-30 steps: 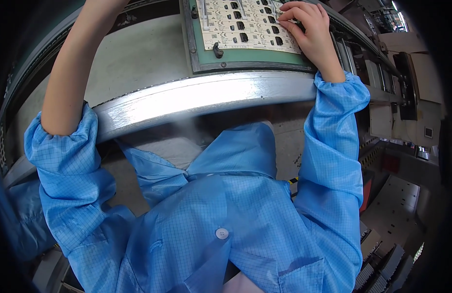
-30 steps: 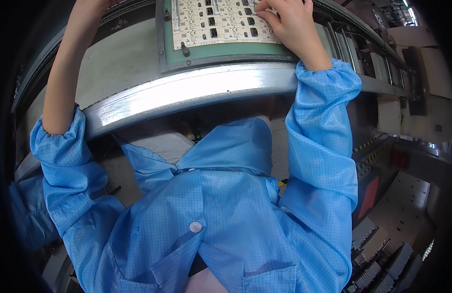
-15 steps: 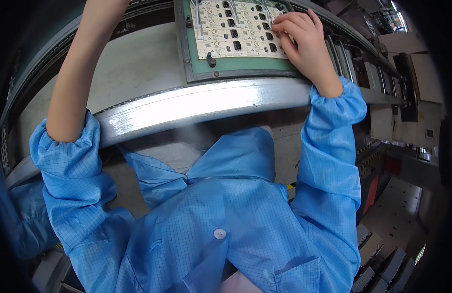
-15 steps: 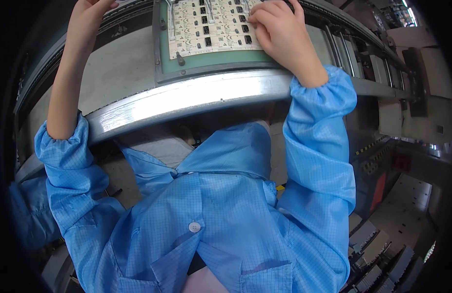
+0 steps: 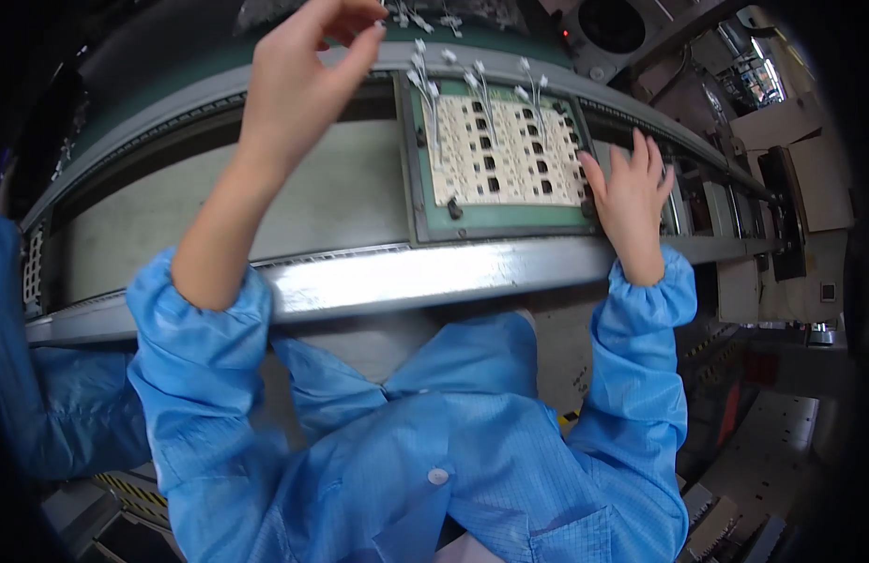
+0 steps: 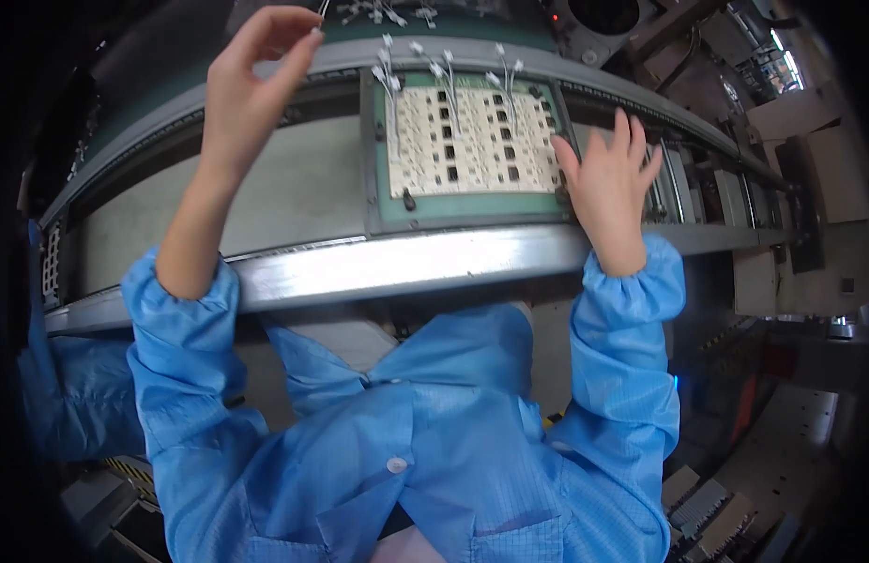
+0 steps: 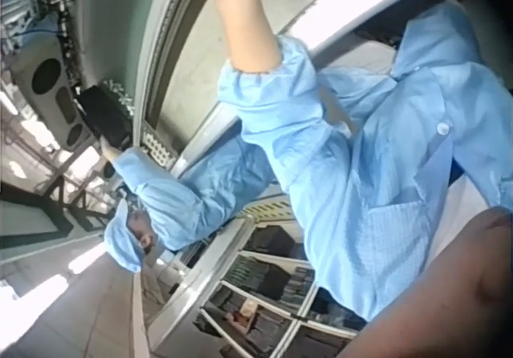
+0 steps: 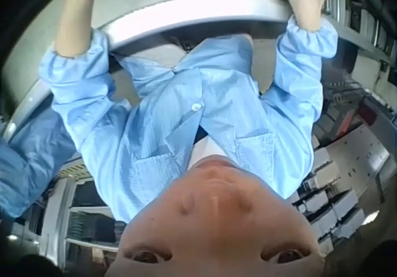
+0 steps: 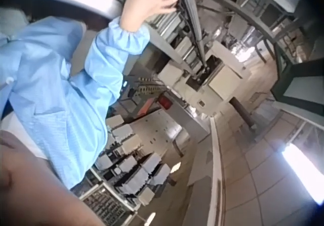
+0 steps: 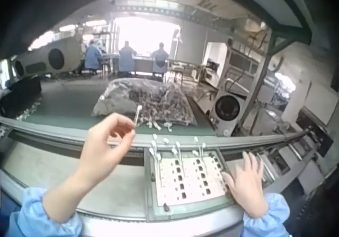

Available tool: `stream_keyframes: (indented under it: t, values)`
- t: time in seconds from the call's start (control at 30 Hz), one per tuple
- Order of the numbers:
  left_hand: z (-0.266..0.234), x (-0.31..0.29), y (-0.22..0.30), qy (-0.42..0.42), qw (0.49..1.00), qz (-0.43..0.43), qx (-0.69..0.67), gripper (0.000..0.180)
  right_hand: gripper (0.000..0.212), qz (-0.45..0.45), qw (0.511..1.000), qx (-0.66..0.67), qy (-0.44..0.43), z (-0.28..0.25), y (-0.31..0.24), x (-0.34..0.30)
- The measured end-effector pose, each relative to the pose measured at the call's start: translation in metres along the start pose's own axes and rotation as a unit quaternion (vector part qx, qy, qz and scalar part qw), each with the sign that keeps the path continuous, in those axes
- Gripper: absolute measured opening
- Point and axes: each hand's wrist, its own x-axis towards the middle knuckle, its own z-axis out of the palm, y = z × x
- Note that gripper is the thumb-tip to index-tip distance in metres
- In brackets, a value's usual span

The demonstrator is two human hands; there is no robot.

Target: Manually inserting electronic components into circuit board jigs on a factory assembly line.

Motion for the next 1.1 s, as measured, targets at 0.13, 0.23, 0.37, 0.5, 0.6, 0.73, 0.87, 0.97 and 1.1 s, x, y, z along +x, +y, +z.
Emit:
stream_keyframes:
  t: [0.13, 0.23, 0.37, 0.5, 0.6, 0.73, 0.87, 0.97, 1.1]
  values:
    - [-0.016, 0.015, 0.021, 0.036, 0.963, 0.208, 0.165, 0.023, 0.050, 0.051, 0.989, 0.095, -0.100, -0.020, -0.010, -0.003]
    - [-0.036, 0.037, 0.024, 0.041, 0.909, 0.323, 0.260, 0.026, 0.050, 0.081, 0.983, 0.111, -0.122, -0.036, -0.006, 0.010]
    - [-0.063, 0.054, 0.029, 0.050, 0.888, 0.367, 0.272, 0.031, 0.046, 0.028, 0.975, 0.187, -0.115, -0.039, -0.010, 0.012]
    - [-0.078, 0.056, 0.035, 0.029, 0.899, 0.337, 0.277, 0.031, 0.041, -0.094, 0.955, 0.269, -0.081, -0.053, -0.034, 0.028]
    - [-0.074, 0.054, 0.043, -0.015, 0.908, 0.320, 0.269, 0.029, 0.037, -0.166, 0.926, 0.313, -0.132, -0.075, -0.054, 0.065]
    - [-0.069, 0.051, 0.054, -0.048, 0.915, 0.307, 0.258, 0.028, 0.022, -0.095, 0.975, 0.190, -0.059, -0.053, -0.062, 0.153]
    - [-0.069, 0.053, 0.049, -0.062, 0.925, 0.272, 0.256, 0.027, 0.018, -0.061, 0.990, 0.121, 0.027, 0.020, -0.066, 0.204]
    - [-0.077, 0.056, 0.037, -0.029, 0.934, 0.255, 0.248, 0.024, 0.022, -0.076, 0.994, 0.076, 0.024, 0.041, -0.085, 0.215]
    - [-0.081, 0.048, 0.031, -0.046, 0.921, 0.274, 0.274, 0.018, 0.017, -0.102, 0.988, 0.074, 0.087, 0.044, -0.093, 0.224]
